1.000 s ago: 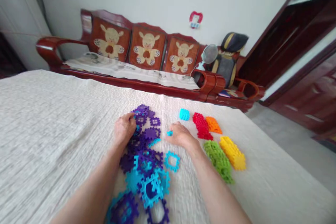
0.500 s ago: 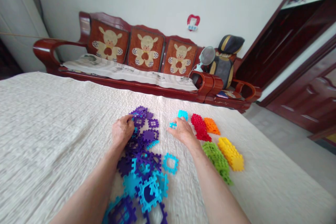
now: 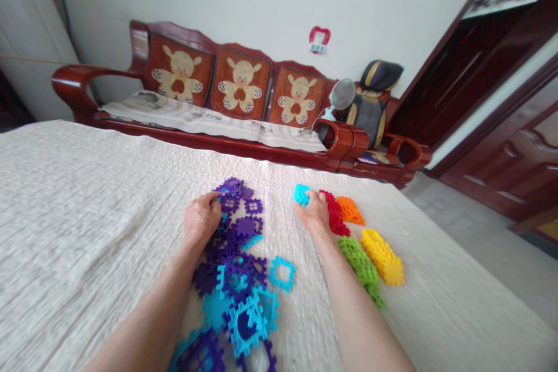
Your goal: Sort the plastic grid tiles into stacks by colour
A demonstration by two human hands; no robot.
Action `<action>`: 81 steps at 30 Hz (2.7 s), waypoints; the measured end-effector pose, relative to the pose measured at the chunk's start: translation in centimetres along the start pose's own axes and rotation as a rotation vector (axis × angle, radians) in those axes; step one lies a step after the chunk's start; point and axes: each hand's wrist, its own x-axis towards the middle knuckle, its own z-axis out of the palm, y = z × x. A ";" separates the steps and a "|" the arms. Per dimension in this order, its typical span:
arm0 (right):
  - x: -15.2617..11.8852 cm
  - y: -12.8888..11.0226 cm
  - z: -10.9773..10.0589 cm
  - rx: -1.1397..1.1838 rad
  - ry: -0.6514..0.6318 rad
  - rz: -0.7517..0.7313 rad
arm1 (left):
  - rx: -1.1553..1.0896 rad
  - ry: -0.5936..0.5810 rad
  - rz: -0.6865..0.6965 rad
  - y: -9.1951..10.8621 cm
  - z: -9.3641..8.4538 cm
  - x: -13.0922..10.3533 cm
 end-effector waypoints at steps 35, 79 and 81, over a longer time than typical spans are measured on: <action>-0.9 -2.6 0.3 0.361 -0.178 -0.369 | 0.002 -0.001 -0.009 0.4 -0.4 -0.2; -9.9 -4.3 -8.0 -0.062 -0.777 -0.601 | -0.020 -0.009 -0.031 0.3 -0.3 0.0; -11.0 -4.1 -8.0 -0.068 -0.760 -0.603 | -0.017 -0.002 -0.018 0.2 -0.2 0.0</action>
